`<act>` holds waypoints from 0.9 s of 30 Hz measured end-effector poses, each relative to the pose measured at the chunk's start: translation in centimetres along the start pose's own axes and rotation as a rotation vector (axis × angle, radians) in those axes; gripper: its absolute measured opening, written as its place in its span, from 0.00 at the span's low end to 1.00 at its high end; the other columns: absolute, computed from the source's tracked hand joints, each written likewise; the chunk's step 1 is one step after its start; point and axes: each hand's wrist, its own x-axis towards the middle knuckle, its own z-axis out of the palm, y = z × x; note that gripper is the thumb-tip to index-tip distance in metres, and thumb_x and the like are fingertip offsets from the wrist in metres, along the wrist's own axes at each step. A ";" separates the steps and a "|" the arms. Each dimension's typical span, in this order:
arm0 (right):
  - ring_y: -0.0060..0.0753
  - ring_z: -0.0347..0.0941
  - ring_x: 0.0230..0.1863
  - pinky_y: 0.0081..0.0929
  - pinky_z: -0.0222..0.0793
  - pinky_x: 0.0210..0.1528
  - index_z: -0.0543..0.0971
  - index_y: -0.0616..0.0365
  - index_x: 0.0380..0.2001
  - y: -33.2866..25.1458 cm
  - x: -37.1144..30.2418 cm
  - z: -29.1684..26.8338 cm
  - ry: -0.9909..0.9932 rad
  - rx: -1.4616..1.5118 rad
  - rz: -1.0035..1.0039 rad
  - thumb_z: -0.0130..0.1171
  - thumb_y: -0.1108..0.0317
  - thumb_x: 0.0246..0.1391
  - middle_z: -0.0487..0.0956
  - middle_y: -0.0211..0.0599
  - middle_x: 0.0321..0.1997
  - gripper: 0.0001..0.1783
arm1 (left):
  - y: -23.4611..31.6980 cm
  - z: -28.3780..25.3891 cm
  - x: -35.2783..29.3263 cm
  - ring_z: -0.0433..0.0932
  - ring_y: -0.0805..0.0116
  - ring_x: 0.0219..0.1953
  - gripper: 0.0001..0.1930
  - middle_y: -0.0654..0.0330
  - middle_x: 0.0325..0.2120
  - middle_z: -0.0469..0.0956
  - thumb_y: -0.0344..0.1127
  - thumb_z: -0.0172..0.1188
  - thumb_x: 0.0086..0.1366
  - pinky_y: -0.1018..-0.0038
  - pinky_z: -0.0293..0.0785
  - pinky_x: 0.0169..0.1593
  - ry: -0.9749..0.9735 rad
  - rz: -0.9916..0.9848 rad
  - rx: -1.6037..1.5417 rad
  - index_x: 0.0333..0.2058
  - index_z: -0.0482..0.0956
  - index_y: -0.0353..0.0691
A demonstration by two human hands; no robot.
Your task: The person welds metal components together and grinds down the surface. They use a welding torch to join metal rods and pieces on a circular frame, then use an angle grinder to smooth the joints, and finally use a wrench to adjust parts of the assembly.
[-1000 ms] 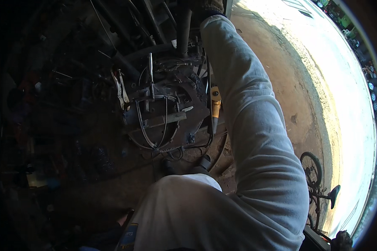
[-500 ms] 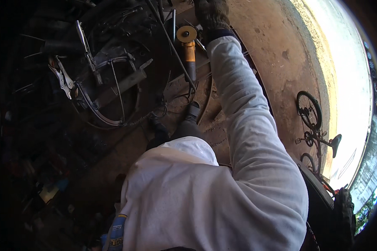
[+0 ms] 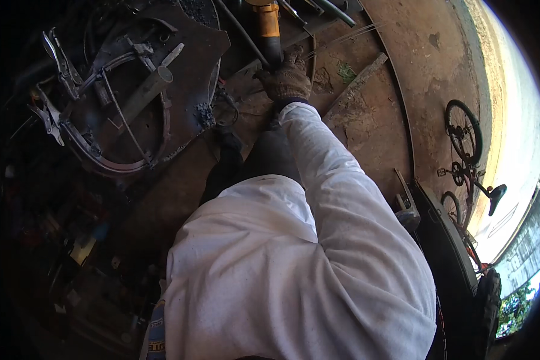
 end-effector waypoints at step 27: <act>0.48 0.76 0.48 0.40 0.69 0.50 0.72 0.65 0.49 0.0 7.0 5.2 0.068 0.298 0.049 0.73 0.47 0.37 0.79 0.54 0.45 0.41 | 2.0 -4.0 2.4 0.39 0.61 0.65 0.32 0.60 0.64 0.43 0.50 0.43 0.68 0.49 0.36 0.65 0.054 -0.025 -0.217 0.65 0.45 0.42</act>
